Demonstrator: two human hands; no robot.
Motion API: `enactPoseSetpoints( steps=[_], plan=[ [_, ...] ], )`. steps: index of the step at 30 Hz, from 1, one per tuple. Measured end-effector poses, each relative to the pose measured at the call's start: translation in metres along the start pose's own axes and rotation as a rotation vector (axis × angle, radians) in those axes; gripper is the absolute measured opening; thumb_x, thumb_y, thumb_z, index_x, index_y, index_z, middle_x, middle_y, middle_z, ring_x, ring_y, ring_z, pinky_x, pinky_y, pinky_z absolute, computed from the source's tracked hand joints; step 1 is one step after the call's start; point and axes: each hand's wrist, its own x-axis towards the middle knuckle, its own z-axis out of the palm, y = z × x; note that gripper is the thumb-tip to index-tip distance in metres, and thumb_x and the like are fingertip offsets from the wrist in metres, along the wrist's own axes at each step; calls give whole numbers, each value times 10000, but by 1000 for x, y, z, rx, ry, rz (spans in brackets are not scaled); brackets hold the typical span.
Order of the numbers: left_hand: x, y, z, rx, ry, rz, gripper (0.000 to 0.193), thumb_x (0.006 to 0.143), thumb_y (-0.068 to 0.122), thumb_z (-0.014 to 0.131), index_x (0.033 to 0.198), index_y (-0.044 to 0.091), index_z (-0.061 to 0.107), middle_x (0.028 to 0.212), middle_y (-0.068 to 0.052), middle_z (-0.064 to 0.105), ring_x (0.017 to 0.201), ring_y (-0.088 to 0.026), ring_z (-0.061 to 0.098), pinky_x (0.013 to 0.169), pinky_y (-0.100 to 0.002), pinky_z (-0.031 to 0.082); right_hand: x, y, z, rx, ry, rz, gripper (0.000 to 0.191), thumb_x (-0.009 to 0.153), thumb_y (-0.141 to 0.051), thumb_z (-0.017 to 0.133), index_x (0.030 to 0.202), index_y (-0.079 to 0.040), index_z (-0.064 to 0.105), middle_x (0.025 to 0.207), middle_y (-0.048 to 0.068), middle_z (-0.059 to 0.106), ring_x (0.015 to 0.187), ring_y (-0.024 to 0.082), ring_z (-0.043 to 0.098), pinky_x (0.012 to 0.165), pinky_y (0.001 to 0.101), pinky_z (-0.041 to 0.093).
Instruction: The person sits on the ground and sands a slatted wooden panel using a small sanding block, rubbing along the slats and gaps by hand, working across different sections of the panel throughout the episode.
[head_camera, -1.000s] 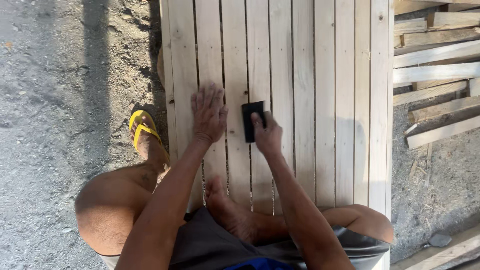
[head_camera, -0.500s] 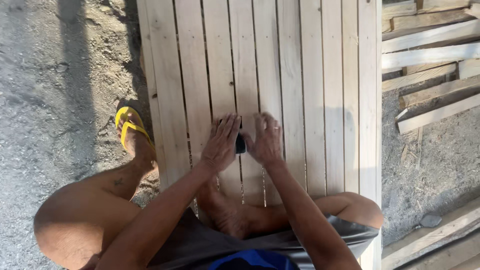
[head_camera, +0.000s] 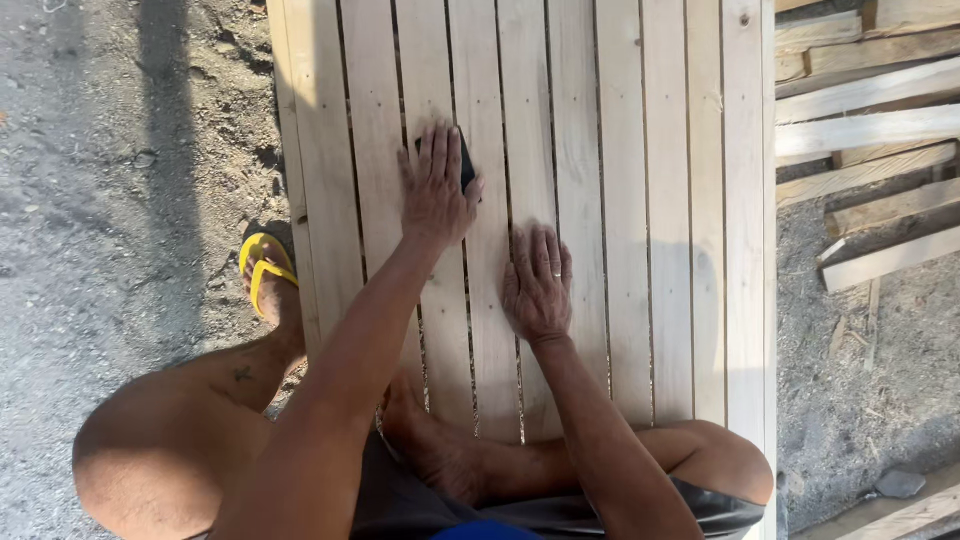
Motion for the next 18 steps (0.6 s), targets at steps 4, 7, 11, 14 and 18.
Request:
enactPoseSetpoints(
  steps=[4,7,11,14,18],
  plan=[
    [-80,15,-12,-58,46,105,790,1042,488,414,1628,-2,211,1704,-176,183,1601,-328,117,1271,-638,47,29,-3,6,-69,35,-102,572,1068,-262,456,1601,-68,377,1663,162,372,1564,342,272,1257,552,164],
    [-127,18,-13,-33,-74,64,809,1013,514,416,1607,9,199,1685,-161,216,1565,-325,155,1231,-641,57,64,-6,17,21,-87,-174,572,1071,-286,453,1589,-54,383,1662,184,328,1566,363,224,1259,567,147],
    [-83,0,-3,86,-11,77,778,1044,504,392,1619,23,184,1696,-160,191,1577,-326,136,1239,-653,48,88,-11,32,50,-73,-166,533,1072,-287,441,1558,-69,444,1640,143,389,1550,317,277,1270,534,166],
    [-10,-16,-1,38,-73,-9,771,1067,517,377,1625,20,184,1695,-164,173,1571,-312,121,1226,-652,44,88,-12,37,95,-67,-110,492,1096,-277,433,1539,-66,474,1627,124,436,1553,281,324,1289,498,191],
    [32,-20,-4,24,38,20,784,1049,511,393,1620,9,205,1697,-174,224,1574,-318,181,1240,-643,74,84,-8,40,106,17,-94,482,1120,-237,423,1560,-46,468,1633,128,441,1566,278,339,1315,459,219]
  ],
)
